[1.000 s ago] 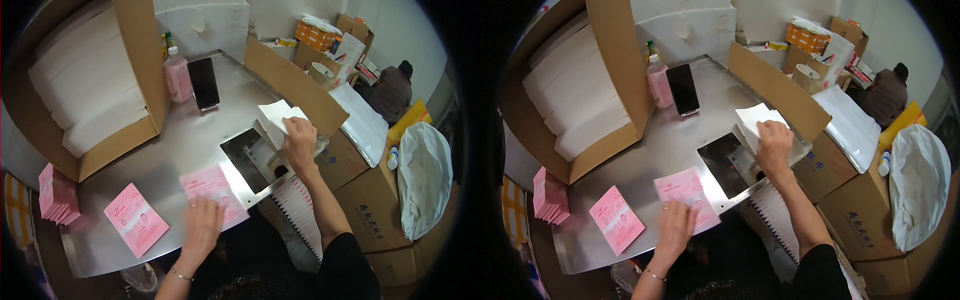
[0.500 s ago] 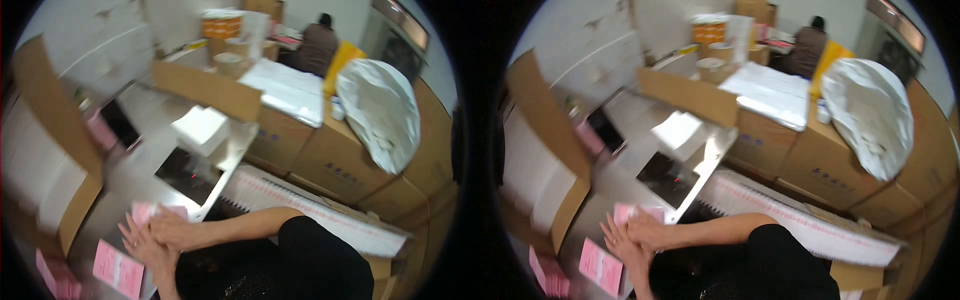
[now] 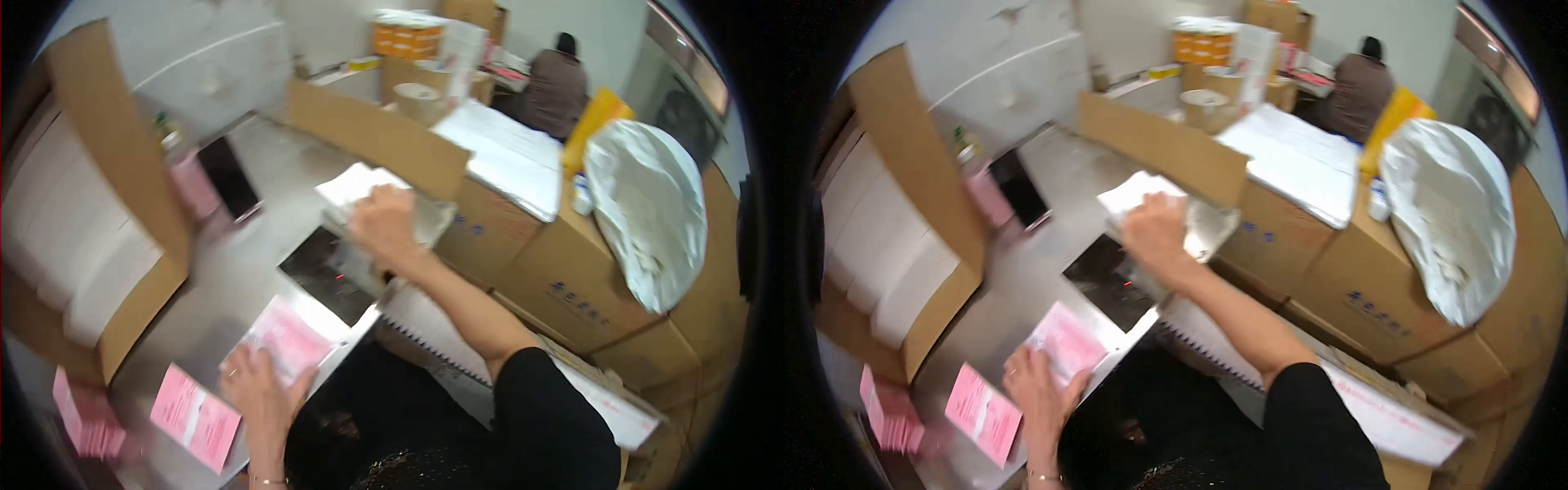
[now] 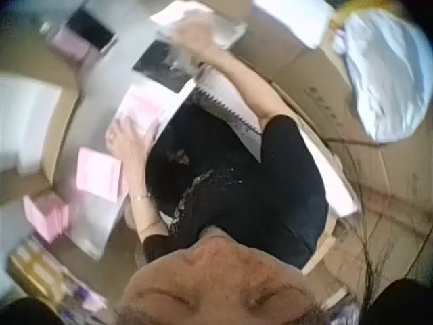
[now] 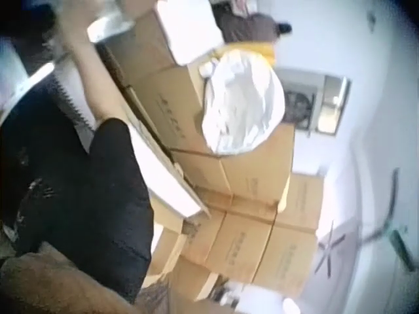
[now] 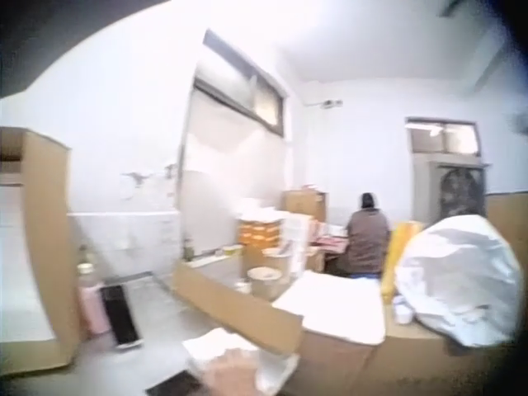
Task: Packing individual tissue packs into boxes and organizing the workstation.
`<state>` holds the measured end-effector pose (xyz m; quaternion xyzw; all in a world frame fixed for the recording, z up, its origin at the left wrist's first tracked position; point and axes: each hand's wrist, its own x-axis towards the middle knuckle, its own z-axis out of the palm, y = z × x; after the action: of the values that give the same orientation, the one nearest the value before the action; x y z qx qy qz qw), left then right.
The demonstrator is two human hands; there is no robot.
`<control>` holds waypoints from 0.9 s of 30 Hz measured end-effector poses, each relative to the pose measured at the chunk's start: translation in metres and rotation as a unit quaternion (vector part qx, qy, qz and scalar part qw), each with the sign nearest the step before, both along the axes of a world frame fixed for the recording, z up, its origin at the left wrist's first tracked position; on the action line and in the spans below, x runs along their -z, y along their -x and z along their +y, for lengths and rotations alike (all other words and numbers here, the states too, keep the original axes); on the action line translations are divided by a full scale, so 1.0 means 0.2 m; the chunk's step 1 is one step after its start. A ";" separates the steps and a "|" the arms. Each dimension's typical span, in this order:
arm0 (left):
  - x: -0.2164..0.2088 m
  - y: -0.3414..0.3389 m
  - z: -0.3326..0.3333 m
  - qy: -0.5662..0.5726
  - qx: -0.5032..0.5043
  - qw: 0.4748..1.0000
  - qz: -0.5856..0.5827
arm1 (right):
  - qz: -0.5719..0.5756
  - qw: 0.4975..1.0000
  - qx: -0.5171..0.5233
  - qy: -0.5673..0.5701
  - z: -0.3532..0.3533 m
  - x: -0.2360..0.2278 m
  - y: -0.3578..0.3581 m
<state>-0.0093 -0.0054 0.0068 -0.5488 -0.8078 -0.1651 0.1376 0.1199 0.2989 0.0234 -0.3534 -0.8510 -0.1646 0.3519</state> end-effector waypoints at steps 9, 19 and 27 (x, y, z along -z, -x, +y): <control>-0.02 -0.12 -0.01 0.060 -0.009 0.995 -0.079 | 0.053 0.987 -0.115 -0.096 -0.09 -0.01 -0.06; -0.04 -0.12 -0.04 -0.075 0.047 0.987 -0.134 | -0.216 0.901 -0.346 0.151 -0.79 0.19 0.22; -0.03 -0.11 -0.27 -0.040 0.089 0.980 -0.172 | -0.125 0.931 -0.204 0.278 -0.26 0.37 0.20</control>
<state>0.0122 -0.0586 0.0129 -0.5759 -0.7601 -0.3008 0.0029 0.0800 0.2463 -0.0497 -0.2328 -0.9535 0.1104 0.1565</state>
